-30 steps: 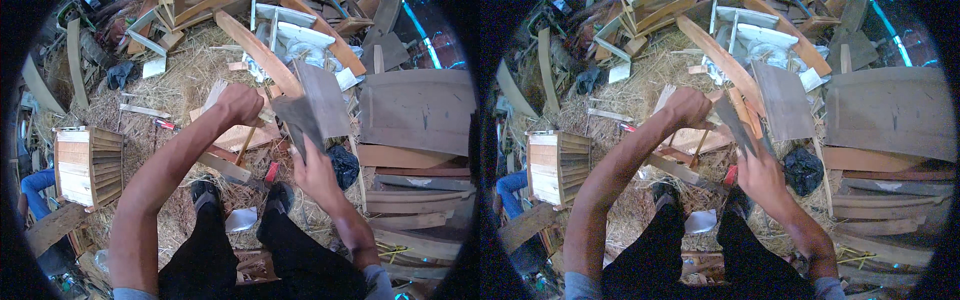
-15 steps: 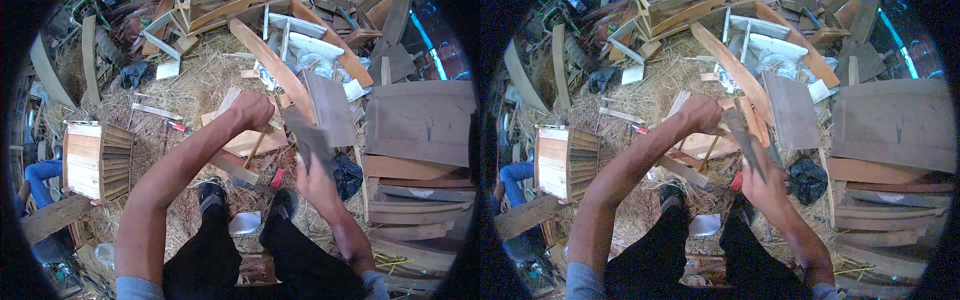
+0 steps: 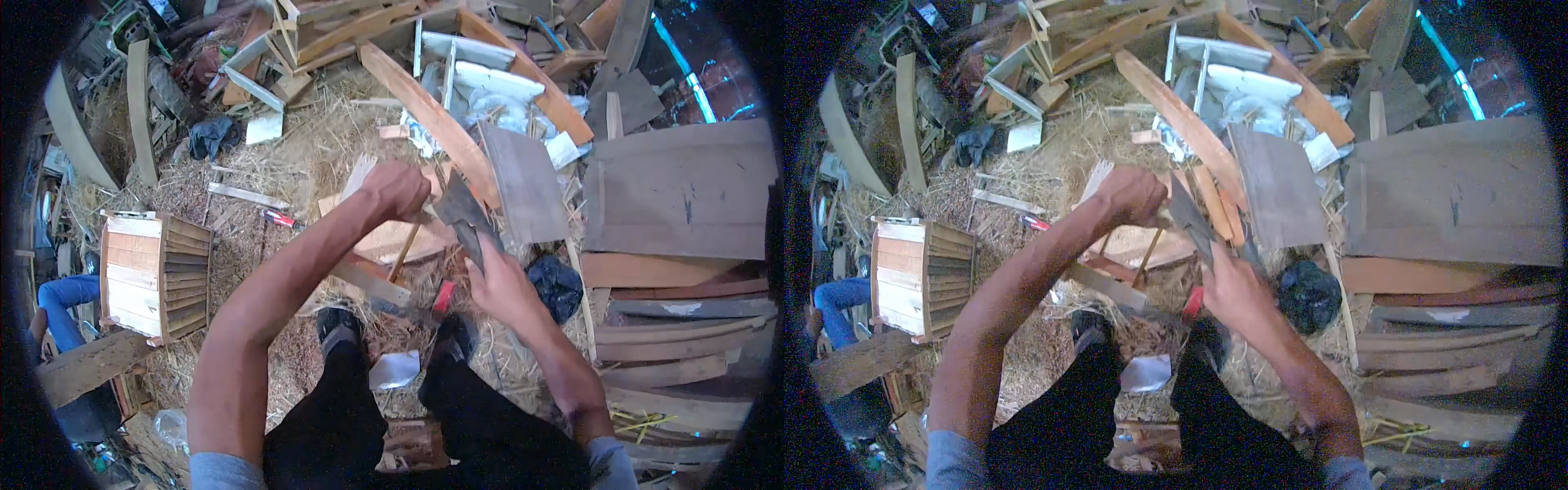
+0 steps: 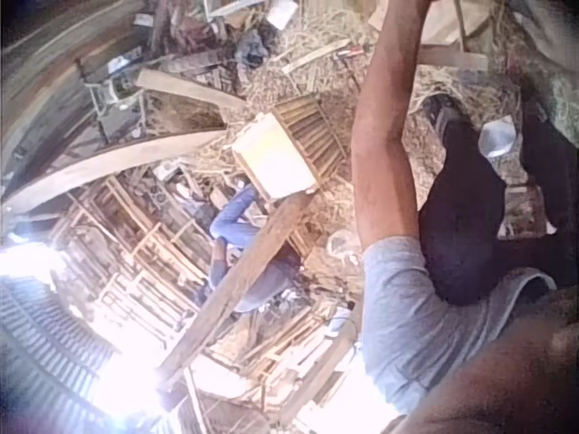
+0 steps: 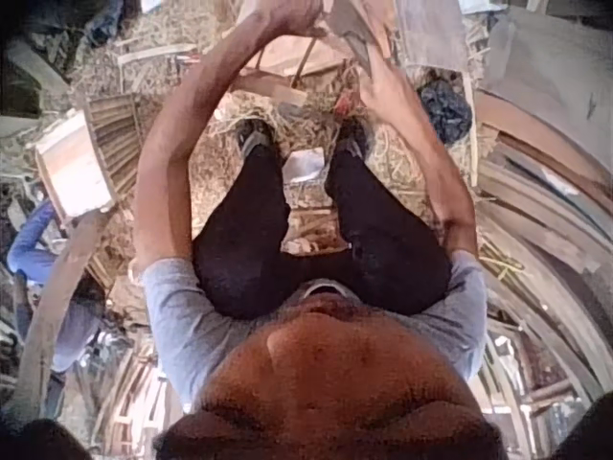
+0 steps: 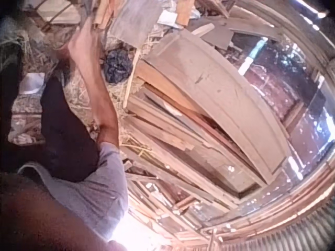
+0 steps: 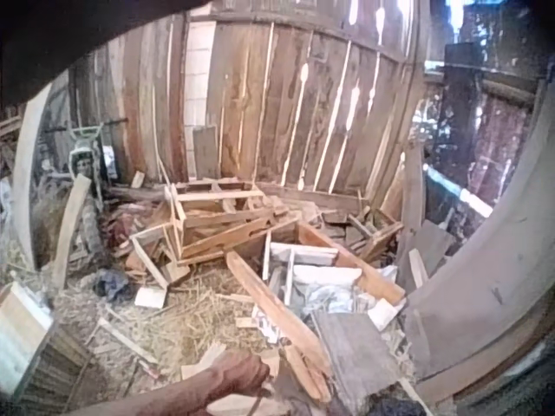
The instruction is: The person assembles a small wooden frame by fitting wooden pieces together and securing them by driving nails into the joints using the head of a small axe.
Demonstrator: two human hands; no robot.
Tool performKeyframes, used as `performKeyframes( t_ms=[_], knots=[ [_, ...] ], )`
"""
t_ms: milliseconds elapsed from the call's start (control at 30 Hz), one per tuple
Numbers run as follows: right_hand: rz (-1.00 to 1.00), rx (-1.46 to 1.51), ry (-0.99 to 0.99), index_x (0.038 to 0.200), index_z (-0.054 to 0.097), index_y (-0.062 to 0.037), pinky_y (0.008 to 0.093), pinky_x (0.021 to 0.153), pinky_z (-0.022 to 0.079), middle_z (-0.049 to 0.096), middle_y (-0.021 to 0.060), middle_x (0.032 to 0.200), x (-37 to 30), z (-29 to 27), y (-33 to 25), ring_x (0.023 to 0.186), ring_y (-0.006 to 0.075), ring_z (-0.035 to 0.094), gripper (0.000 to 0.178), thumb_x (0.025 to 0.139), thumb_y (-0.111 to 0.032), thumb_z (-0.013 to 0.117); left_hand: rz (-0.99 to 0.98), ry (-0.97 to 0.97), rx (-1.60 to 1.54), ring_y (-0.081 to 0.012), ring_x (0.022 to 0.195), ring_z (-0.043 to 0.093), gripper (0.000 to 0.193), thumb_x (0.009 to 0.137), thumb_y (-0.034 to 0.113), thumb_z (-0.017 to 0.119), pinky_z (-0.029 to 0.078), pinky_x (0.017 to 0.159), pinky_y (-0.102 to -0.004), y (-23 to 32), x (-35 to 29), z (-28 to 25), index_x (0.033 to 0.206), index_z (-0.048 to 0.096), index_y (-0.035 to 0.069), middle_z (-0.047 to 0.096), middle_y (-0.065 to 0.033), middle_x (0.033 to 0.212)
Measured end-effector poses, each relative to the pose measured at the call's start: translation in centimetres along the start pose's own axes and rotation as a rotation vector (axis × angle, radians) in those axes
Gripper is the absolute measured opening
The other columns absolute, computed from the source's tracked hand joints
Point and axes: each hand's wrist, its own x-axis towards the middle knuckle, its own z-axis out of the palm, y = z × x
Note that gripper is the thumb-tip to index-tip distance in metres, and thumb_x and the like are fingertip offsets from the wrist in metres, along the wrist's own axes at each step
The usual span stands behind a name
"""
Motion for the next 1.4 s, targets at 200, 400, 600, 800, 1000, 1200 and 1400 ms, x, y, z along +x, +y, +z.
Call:
performKeyframes(
  t_ms=[200,400,600,800,1000,1200,1400],
  knots=[
    [-0.341,-0.016,0.423,0.136,0.037,0.0024,0.0572,0.077,0.048,0.064,0.0315,0.09,-0.8,-1.1,-2.2,0.087,0.0523,0.061,0.049,0.091,-0.008,0.054,-0.015,0.028,0.035,-0.0385,0.071,0.069,0.057,0.069,0.062,0.075,0.056,0.066,-0.0462,0.2,0.1,-0.5,0.079,0.072,0.006,0.068,-0.0191,0.071],
    [-0.099,0.015,0.097,0.127,0.039,0.0044,0.0586,0.069,0.048,0.062,0.0311,0.079,0.2,0.8,-0.9,0.075,0.0535,0.06,0.042,0.091,-0.009,0.055,0.012,0.004,0.004,-0.0389,0.069,0.068,0.058,0.07,0.066,0.072,0.056,0.066,-0.0467,-0.2,-0.2,0.4,0.075,0.072,0.007,0.068,-0.0177,0.069],
    [-0.313,0.084,0.47,0.13,0.04,0.0045,0.0554,0.071,0.049,0.063,0.0312,0.088,-0.2,0.0,-1.8,0.08,0.0522,0.062,0.044,0.092,-0.012,0.055,-0.04,-0.033,0.047,-0.0382,0.068,0.068,0.052,0.07,0.062,0.073,0.055,0.064,-0.0468,0.4,0.7,-0.4,0.073,0.072,0.01,0.068,-0.0165,0.069],
    [-0.093,0.2,0.347,0.13,0.044,0.0053,0.0532,0.082,0.049,0.061,0.0355,0.099,-0.8,1.7,0.6,0.095,0.0525,0.06,0.045,0.093,-0.018,0.057,-0.047,-0.045,0.04,-0.038,0.074,0.069,0.051,0.071,0.06,0.073,0.055,0.066,-0.0472,0.0,1.0,-0.7,0.079,0.073,0.009,0.069,-0.0181,0.076],
    [0.132,0.207,0.314,0.12,0.053,0.005,0.0474,0.081,0.051,0.065,0.0304,0.101,-2.9,5.8,9.2,0.094,0.0427,0.065,0.047,0.087,-0.025,0.067,-0.117,0.032,-0.022,-0.0391,0.076,0.068,0.039,0.073,0.047,0.075,0.054,0.069,-0.048,-4.1,-3.0,-2.3,0.083,0.07,0.01,0.07,-0.0162,0.08],
    [0.063,-0.132,-0.048,0.103,0.06,0.0038,0.0457,0.075,0.052,0.067,0.0267,0.093,-1.5,6.3,18.6,0.085,0.0394,0.067,0.041,0.082,-0.03,0.072,-0.213,0.503,-0.453,-0.0236,0.063,0.064,0.019,0.073,0.015,0.072,0.05,0.062,-0.0372,-5.2,-10.0,-10.0,0.087,0.067,0.003,0.068,-0.0163,0.072],
    [-0.33,0.284,0.571,0.111,0.06,0.0025,0.0368,0.079,0.052,0.067,0.0138,0.097,-1.2,-5.7,3.2,0.087,0.0269,0.065,0.035,0.091,-0.026,0.067,-0.222,0.811,-0.701,-0.0083,0.069,0.06,0.019,0.076,0.002,0.066,0.049,0.064,-0.0274,-3.5,-20.0,-18.9,0.093,0.072,0.001,0.071,-0.0023,0.081]
  ],
)
